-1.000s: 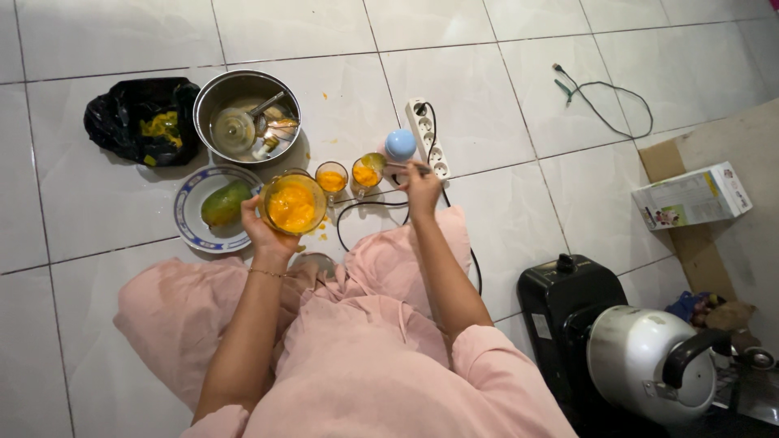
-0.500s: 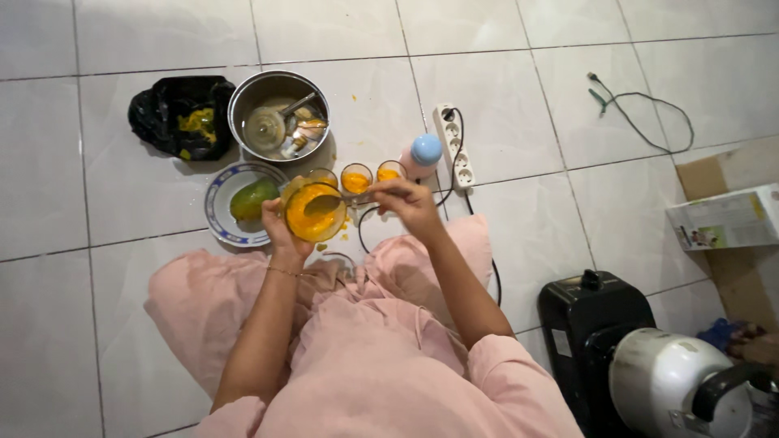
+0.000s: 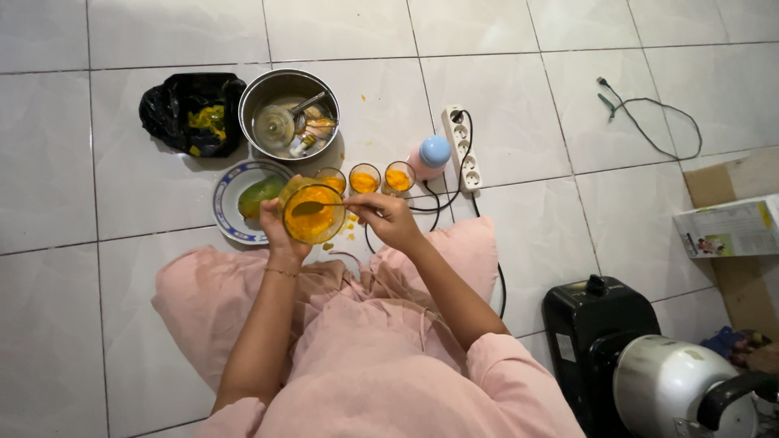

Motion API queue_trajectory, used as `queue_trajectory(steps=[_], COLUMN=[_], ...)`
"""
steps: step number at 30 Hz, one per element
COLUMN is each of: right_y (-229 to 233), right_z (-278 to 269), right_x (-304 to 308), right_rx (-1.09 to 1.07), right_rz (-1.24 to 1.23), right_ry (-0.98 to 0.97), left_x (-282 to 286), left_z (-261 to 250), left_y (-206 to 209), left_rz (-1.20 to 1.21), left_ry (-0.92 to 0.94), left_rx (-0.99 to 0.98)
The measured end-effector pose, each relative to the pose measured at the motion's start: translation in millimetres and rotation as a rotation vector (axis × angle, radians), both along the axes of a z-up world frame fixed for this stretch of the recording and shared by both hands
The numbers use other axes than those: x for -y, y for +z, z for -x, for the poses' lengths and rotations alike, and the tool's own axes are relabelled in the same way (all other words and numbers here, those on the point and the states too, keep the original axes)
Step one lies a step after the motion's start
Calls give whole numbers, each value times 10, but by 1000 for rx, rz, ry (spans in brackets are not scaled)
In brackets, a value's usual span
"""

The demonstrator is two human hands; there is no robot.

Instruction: The person scoops an orange puree from a glass bowl using a spoon and distributes it into three small glasses placed on the floor. The person repeats the scooping and pouring action until the glasses are filled.

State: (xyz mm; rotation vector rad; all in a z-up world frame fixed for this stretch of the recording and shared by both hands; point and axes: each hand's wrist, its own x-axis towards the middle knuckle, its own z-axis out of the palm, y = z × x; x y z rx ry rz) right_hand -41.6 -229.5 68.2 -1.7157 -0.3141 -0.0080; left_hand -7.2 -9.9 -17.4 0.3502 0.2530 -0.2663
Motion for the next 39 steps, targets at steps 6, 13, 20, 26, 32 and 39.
queue_trajectory(steps=[6,13,20,26,32,39], right_y=[-65,-166,-194,-167,-373,-1041], right_z=[-1,13,-30,-143,-377,-607], right_x=[24,70,31,3,159,251], right_rx=[-76,-180,-325,-455,-569,-430], right_rz=[-65,-141,-278,-358,-637,-440], right_ry=[26,37,-6,-118,-264,-476], left_x=[6,-27,-97,-143,-232,-397], left_z=[-11,-49,-99,-131,-93,-116], left_y=[-23,-78,-101,-98,-35,1], left_rz=[-8,39,64,24,30,49], left_ry=[3,31,56,61,111,132], left_rx=[-3,-15,-61,-203,-243,-294])
